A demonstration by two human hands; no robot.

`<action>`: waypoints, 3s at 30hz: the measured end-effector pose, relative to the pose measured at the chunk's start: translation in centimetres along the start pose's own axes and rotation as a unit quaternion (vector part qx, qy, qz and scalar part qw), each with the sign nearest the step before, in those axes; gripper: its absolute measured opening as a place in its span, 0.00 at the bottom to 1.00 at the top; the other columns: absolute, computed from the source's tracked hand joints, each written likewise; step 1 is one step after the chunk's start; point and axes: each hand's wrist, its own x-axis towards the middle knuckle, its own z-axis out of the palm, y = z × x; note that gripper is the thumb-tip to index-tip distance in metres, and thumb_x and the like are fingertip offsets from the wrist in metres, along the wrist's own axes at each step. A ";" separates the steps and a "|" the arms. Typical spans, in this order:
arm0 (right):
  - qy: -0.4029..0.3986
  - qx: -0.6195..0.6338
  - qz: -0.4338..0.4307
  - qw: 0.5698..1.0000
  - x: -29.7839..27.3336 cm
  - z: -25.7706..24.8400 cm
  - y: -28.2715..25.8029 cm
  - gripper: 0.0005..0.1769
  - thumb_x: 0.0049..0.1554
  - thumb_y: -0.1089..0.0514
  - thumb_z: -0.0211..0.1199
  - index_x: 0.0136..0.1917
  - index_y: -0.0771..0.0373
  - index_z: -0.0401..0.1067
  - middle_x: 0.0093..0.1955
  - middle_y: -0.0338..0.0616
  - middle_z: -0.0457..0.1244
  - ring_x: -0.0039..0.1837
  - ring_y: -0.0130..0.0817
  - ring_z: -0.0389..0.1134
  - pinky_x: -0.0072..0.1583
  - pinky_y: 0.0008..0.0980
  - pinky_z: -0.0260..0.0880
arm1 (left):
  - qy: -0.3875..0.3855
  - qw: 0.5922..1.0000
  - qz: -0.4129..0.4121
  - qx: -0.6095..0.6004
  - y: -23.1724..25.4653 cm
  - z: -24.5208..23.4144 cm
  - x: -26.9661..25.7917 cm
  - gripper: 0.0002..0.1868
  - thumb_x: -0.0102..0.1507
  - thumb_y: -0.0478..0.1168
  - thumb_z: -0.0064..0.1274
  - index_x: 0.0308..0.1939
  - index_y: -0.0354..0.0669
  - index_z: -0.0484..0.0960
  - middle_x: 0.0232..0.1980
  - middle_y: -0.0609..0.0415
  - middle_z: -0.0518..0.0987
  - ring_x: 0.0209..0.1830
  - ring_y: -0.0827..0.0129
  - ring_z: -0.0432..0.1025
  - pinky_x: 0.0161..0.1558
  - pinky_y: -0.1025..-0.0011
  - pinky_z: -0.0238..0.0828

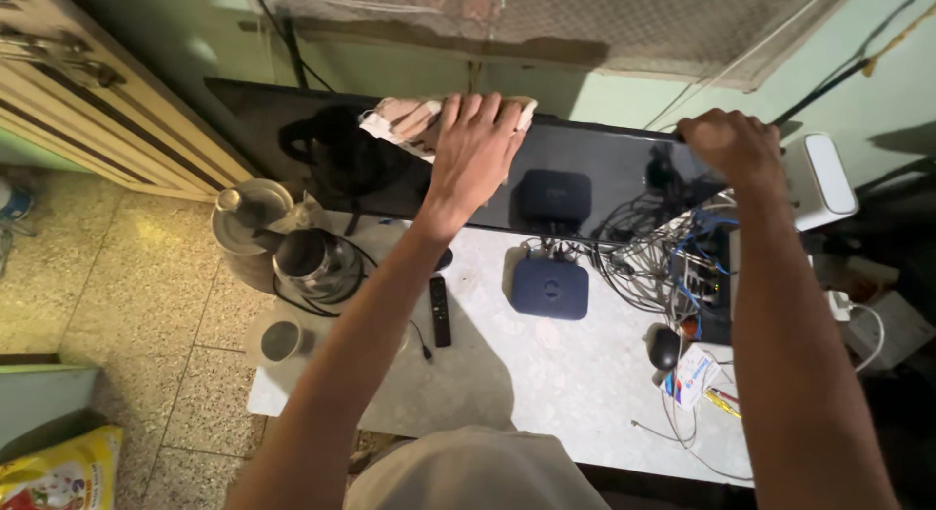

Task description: The person wipes a monitor screen with a cloth, adjusts its position, and organizes various power cables and an electronic device on a desk.

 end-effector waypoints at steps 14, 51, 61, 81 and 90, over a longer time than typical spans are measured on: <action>-0.061 -0.104 -0.029 0.992 0.1 -1.6 -0.6 0.18 0.64 0.39 0.56 0.61 0.43 0.78 0.63 0.47 0.70 0.65 0.55 0.69 0.66 0.51 0.65 | 0.099 0.940 -0.300 -0.131 -34.0 -5.8 -13.1 0.20 0.78 0.45 0.47 0.35 0.40 0.83 0.32 0.48 0.77 0.27 0.69 0.68 0.32 0.66 0.66; -0.118 0.327 0.021 0.937 -3.5 -8.4 -13.5 0.29 0.65 0.41 0.45 0.72 0.52 0.69 0.70 0.47 0.66 0.72 0.42 0.64 0.71 0.39 0.58 | 0.034 0.996 -0.035 -0.069 5.0 5.9 3.5 0.27 0.69 0.50 0.44 0.63 0.30 0.72 0.51 0.38 0.81 0.46 0.51 0.77 0.52 0.45 0.68; 0.144 0.136 -0.320 0.927 -9.5 -10.5 -25.0 0.27 0.62 0.45 0.59 0.72 0.53 0.68 0.51 0.55 0.70 0.52 0.54 0.72 0.55 0.49 0.70 | -0.112 0.970 -0.092 -0.196 -5.9 -0.5 -0.7 0.34 0.59 0.62 0.66 0.58 0.41 0.80 0.40 0.46 0.84 0.38 0.60 0.82 0.45 0.62 0.80; -0.107 0.510 0.065 0.851 -8.5 5.1 6.8 0.27 0.55 0.62 0.63 0.67 0.67 0.65 0.53 0.44 0.67 0.50 0.32 0.69 0.50 0.37 0.70 | 0.010 0.999 -0.019 0.031 -8.5 -7.5 -5.4 0.25 0.70 0.33 0.45 0.71 0.32 0.71 0.73 0.37 0.70 0.76 0.44 0.60 0.75 0.48 0.49; 0.009 0.465 0.079 0.882 -8.8 -0.1 5.1 0.24 0.66 0.64 0.45 0.74 0.67 0.63 0.65 0.46 0.65 0.61 0.30 0.68 0.59 0.30 0.70 | -0.076 0.943 -0.302 -0.115 1.4 -1.6 -36.2 0.18 0.67 0.34 0.47 0.60 0.32 0.74 0.56 0.35 0.76 0.56 0.41 0.71 0.57 0.52 0.69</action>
